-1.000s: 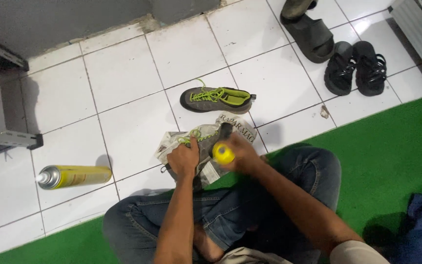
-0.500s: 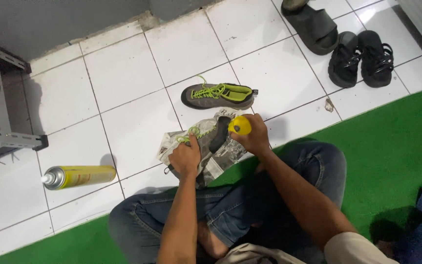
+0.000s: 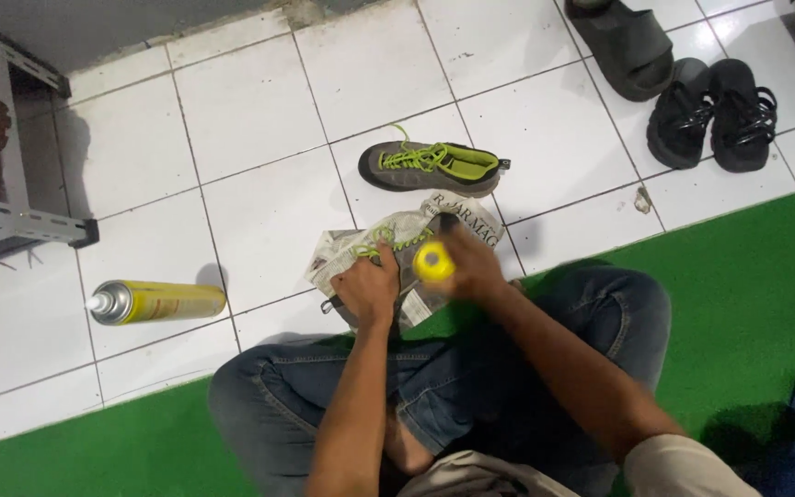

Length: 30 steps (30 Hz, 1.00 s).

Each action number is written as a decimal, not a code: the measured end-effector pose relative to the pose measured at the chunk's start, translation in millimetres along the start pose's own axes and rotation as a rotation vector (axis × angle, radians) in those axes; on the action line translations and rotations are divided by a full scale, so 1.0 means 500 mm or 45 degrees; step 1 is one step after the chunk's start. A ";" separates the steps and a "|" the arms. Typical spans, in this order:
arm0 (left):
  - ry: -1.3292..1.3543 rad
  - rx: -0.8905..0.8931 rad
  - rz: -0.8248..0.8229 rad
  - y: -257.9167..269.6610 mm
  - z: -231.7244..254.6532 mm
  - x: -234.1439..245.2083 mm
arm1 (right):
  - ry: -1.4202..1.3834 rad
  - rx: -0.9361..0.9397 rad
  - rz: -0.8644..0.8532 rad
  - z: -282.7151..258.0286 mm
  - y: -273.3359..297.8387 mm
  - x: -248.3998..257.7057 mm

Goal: Cleaning a shoe by scrubbing it with a sponge while sitting on the floor.

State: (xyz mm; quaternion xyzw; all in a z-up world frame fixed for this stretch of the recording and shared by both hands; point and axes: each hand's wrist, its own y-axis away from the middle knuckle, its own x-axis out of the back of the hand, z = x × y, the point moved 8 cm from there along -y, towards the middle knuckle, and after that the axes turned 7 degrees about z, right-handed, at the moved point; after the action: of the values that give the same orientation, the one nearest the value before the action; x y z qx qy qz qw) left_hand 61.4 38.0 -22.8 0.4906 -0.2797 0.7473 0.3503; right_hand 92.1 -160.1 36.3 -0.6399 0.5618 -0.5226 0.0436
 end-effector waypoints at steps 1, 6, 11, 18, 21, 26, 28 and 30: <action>-0.002 0.007 0.001 -0.001 0.001 -0.002 | -0.006 0.003 -0.004 0.021 -0.010 0.007; 0.028 -0.027 0.085 0.005 0.017 0.024 | 0.163 -0.280 0.103 0.069 -0.025 0.045; 0.001 -0.028 0.110 0.012 0.002 -0.010 | 0.097 -0.056 -0.089 0.033 0.039 -0.037; 0.071 -0.012 0.156 0.014 0.012 0.016 | 0.162 -0.199 0.053 0.055 -0.022 0.014; 0.015 -0.003 0.123 0.010 -0.003 -0.002 | -0.007 -0.060 -0.021 0.004 0.035 -0.055; 0.028 -0.009 0.110 0.015 0.011 0.018 | 0.048 -0.310 0.184 0.134 -0.001 0.026; 0.041 -0.006 0.094 0.017 0.006 0.023 | 0.126 -0.470 0.316 0.163 0.003 0.051; 0.063 0.022 0.022 0.009 0.009 0.017 | 0.070 -0.527 0.312 0.173 0.009 0.053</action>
State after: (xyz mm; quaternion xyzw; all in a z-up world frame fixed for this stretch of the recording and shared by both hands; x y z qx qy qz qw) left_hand 57.9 33.8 -13.7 0.4725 -0.2686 0.7646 0.3464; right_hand 146.5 -228.1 10.8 -0.5477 0.7313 -0.4043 -0.0408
